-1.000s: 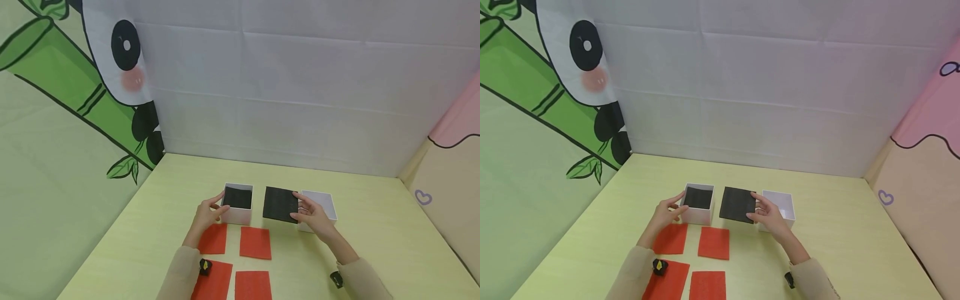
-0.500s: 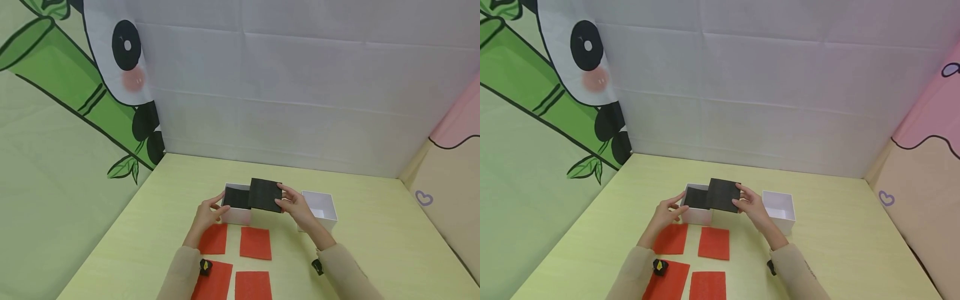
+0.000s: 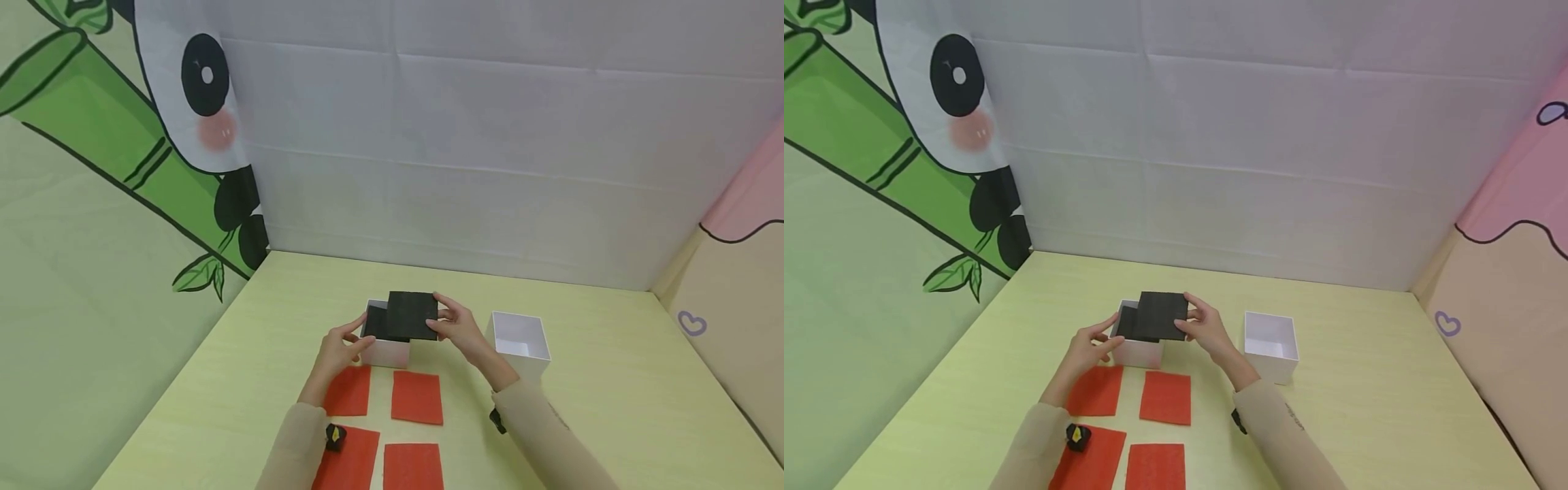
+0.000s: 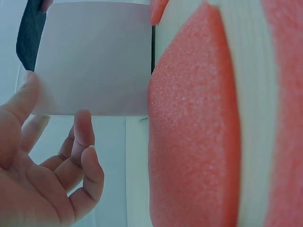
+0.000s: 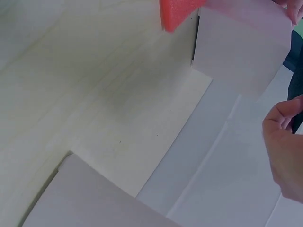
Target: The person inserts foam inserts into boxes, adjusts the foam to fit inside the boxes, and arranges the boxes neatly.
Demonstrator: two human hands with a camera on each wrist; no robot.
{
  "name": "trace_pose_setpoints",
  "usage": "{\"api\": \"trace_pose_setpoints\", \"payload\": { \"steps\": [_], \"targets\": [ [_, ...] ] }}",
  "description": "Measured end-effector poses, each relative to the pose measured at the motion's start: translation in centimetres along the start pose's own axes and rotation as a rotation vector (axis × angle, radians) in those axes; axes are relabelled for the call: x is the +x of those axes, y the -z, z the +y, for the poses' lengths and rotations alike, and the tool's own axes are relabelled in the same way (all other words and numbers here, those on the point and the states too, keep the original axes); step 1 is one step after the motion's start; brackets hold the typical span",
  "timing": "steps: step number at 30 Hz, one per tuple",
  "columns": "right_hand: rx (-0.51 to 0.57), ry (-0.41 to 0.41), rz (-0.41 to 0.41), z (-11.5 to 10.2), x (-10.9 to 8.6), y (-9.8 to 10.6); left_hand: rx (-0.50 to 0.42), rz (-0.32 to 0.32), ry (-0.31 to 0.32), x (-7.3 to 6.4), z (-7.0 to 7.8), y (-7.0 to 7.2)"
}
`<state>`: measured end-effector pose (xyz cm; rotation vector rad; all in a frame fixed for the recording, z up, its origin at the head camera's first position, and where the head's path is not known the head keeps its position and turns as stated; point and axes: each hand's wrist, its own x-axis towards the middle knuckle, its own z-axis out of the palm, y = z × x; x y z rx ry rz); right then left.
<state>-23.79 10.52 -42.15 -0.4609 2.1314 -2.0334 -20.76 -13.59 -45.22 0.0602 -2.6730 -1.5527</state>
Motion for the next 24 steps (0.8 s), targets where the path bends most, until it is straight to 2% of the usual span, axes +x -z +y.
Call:
{"api": "trace_pose_setpoints", "payload": {
  "steps": [9, 14, 24],
  "targets": [
    [-0.176, 0.026, 0.076, 0.1, 2.0, -2.1, -0.011, -0.010, 0.003, 0.1, 0.0, 0.0],
    [-0.293, 0.039, 0.079, 0.4, 2.5, -3.3, -0.019, -0.017, -0.002, 0.1, -0.2, 0.2],
    [-0.420, 0.058, 0.073, 0.6, 2.4, -4.6, -0.011, -0.028, 0.001, 0.0, -0.5, 0.5]
  ]
}}
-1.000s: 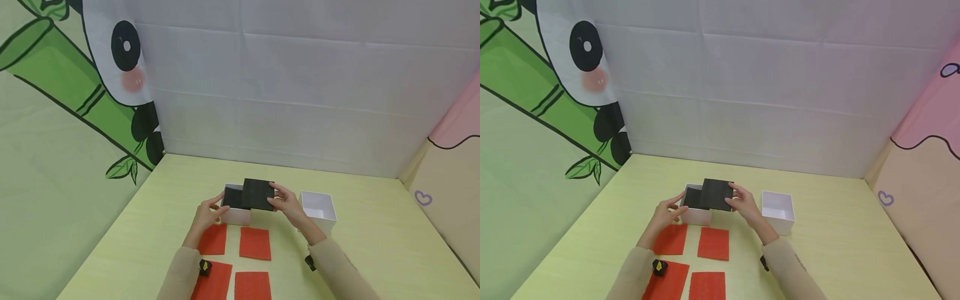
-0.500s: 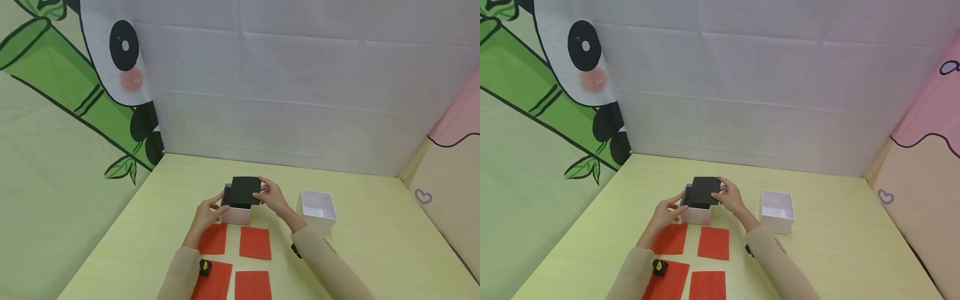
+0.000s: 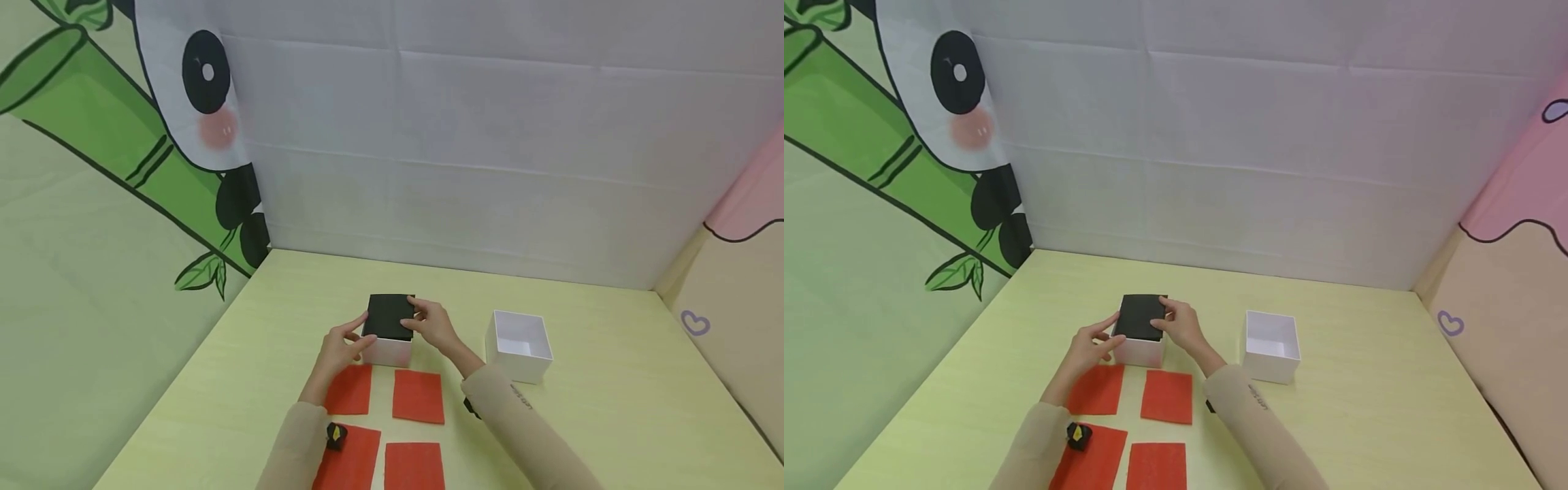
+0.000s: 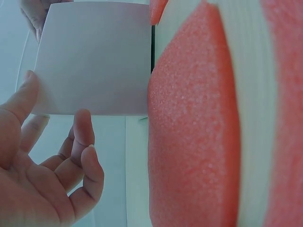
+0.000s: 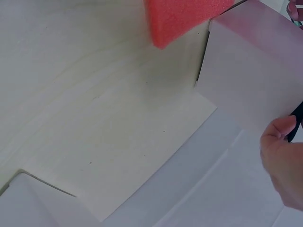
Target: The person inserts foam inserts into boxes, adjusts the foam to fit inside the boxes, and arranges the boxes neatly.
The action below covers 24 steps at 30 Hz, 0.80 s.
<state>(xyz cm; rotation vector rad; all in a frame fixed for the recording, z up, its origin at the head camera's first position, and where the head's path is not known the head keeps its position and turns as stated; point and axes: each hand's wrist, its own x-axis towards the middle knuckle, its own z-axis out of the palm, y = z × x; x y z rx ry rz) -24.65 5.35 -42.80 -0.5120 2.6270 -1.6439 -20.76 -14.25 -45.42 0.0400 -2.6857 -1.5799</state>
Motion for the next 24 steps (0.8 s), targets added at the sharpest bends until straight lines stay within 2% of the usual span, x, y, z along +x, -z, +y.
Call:
{"api": "trace_pose_setpoints", "payload": {
  "steps": [5, 15, 24],
  "targets": [
    [-0.109, 0.007, 0.001, 0.30, 0.12, -0.03, 0.002, 0.002, -0.006, -0.06, 0.18, -0.08],
    [-0.294, 0.117, 0.005, 0.57, -0.02, 0.05, 0.006, 0.002, 0.008, -0.17, 0.35, -0.35],
    [-0.511, 0.169, -0.067, 0.71, 0.08, 0.11, 0.008, 0.010, -0.003, -0.17, 0.33, -0.32]
  ]
}}
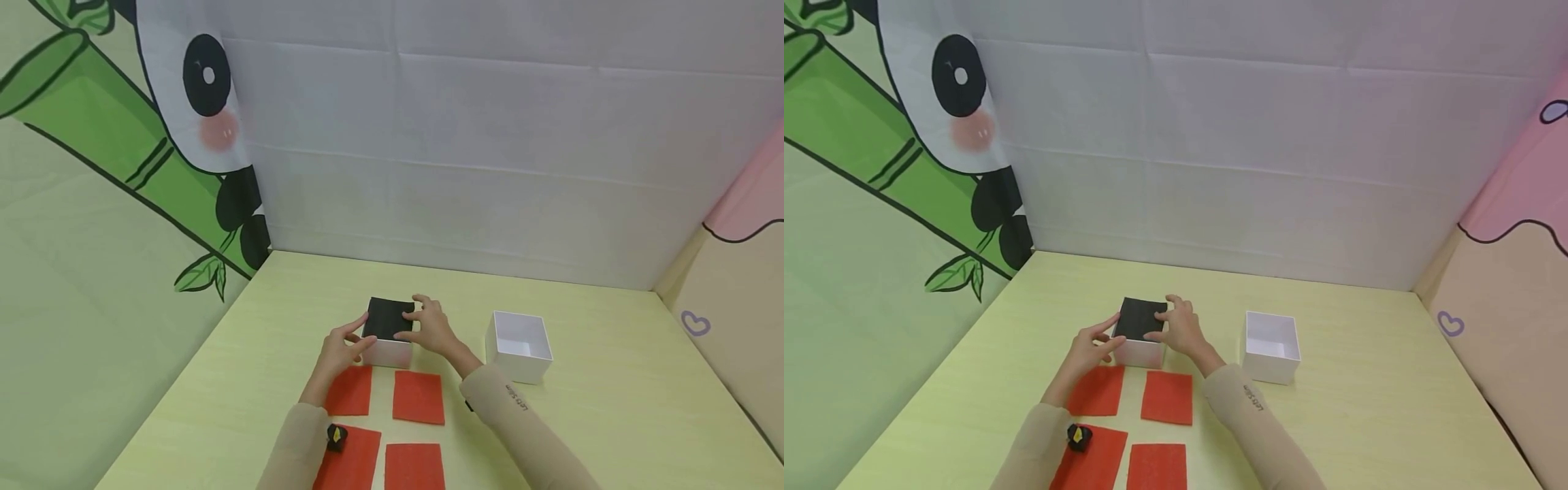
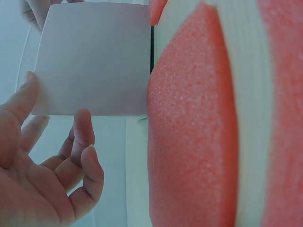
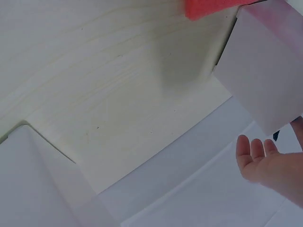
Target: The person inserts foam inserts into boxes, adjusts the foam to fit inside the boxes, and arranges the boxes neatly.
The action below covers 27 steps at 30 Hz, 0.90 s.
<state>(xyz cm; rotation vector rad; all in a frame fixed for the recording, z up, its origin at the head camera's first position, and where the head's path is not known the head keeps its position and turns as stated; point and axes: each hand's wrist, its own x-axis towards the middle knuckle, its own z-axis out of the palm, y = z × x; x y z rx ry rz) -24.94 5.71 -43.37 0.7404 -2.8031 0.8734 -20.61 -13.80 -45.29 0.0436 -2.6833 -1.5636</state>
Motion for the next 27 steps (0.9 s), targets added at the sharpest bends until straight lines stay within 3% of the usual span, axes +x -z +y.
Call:
{"api": "trace_pose_setpoints", "payload": {
  "steps": [9, 19, 27],
  "targets": [
    [-0.107, 0.017, -0.077, 0.1, 0.0, -0.2, 0.002, 0.002, -0.004, 0.1, -0.1, -0.1],
    [-0.307, 0.255, -0.134, -0.8, -0.4, -1.0, -0.017, -0.003, -0.033, -0.1, -0.5, 0.1],
    [-0.309, 0.278, -0.194, -1.5, 0.0, -1.1, -0.020, -0.008, -0.049, -0.1, -0.5, 0.2]
  ]
}}
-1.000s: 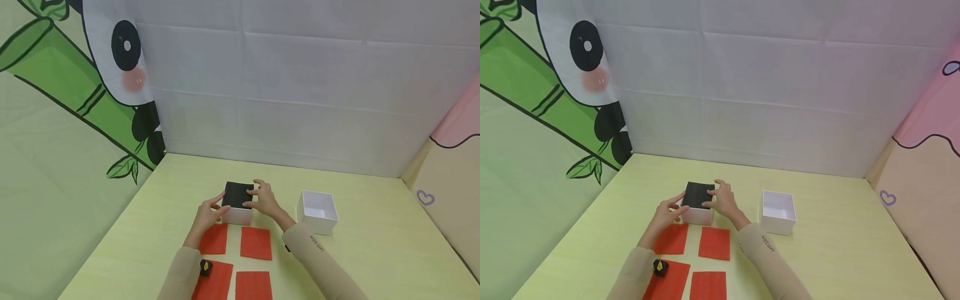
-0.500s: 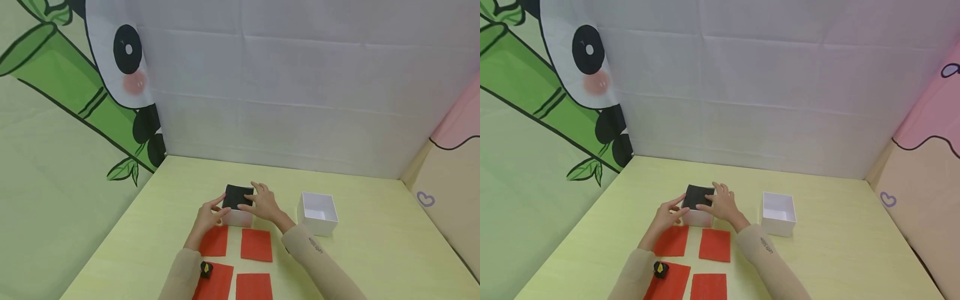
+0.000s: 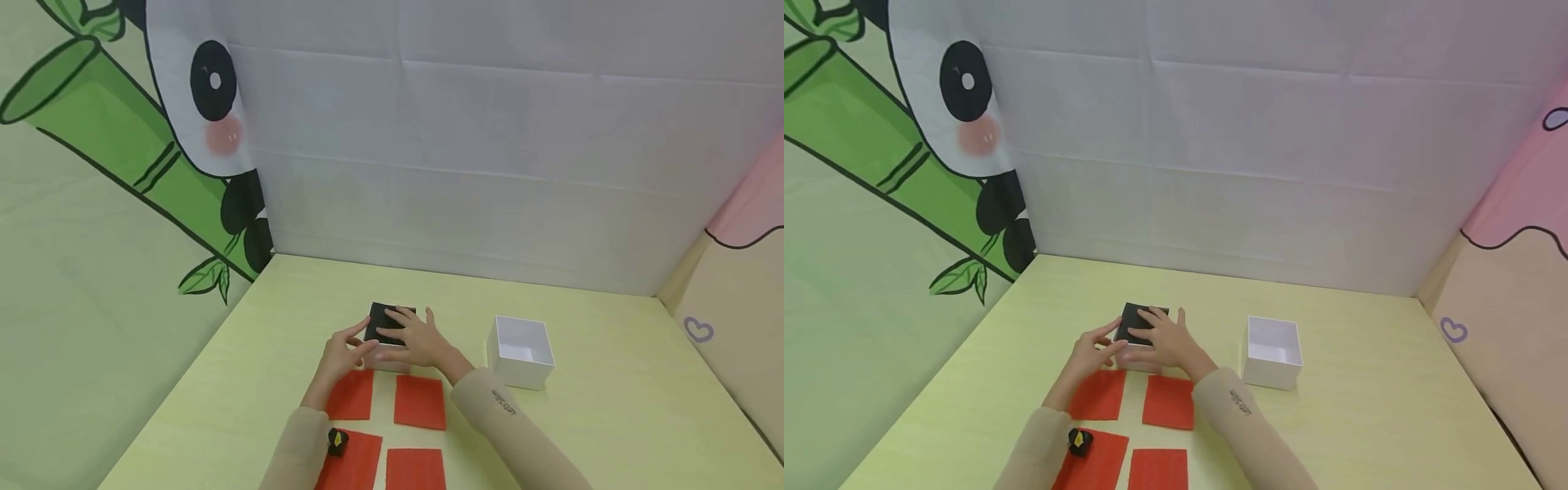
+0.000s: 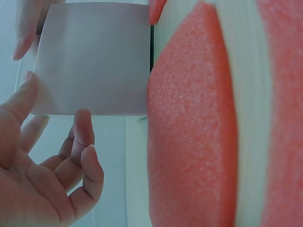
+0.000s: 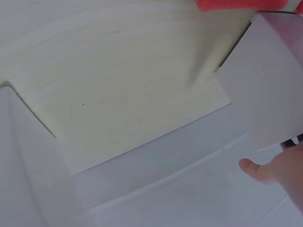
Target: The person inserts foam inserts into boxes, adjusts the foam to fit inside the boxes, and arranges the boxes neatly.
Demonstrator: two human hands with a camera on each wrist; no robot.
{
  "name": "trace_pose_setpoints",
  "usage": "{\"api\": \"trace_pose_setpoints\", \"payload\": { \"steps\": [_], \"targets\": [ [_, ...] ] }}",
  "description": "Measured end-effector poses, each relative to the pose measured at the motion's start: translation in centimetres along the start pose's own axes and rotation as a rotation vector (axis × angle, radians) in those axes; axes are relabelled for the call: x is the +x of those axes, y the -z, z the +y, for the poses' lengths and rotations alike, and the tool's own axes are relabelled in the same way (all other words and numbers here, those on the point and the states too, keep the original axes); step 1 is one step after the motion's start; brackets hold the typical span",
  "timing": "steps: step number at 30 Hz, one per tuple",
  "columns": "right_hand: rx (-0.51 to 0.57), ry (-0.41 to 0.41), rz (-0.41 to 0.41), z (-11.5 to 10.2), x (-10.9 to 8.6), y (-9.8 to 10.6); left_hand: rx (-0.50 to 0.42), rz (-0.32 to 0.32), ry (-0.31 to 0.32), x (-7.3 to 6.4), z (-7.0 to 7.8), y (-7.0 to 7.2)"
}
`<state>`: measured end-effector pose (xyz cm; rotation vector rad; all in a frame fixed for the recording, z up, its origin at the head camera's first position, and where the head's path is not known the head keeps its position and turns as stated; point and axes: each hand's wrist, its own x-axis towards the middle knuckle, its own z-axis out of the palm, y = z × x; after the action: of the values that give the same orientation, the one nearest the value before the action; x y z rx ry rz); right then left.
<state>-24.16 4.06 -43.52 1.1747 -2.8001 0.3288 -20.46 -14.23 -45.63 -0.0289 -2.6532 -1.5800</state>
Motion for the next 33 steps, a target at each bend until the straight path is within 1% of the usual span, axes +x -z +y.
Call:
{"api": "trace_pose_setpoints", "payload": {
  "steps": [3, 10, 16, 21, 27, 33],
  "targets": [
    [-0.005, -0.010, -0.012, -0.1, 0.2, 0.0, -0.003, -0.003, 0.002, 0.0, 0.1, 0.1],
    [-0.005, -0.050, -0.087, -0.3, 0.5, 0.0, -0.005, -0.011, 0.013, 0.0, 0.3, 0.1],
    [-0.040, -0.069, -0.118, -0.6, 0.7, 0.1, -0.018, -0.005, 0.020, -0.1, 0.4, 0.1],
    [-0.053, -0.075, -0.141, -0.8, 0.8, 0.2, -0.008, -0.004, 0.023, -0.1, 0.5, 0.1],
    [0.005, -0.075, -0.124, -0.3, 0.8, 0.1, -0.008, -0.006, 0.020, 0.0, 0.3, 0.1],
    [0.097, -0.047, -0.062, 0.3, 0.2, 0.3, 0.005, 0.002, 0.019, 0.0, 0.2, 0.1]
  ]
}}
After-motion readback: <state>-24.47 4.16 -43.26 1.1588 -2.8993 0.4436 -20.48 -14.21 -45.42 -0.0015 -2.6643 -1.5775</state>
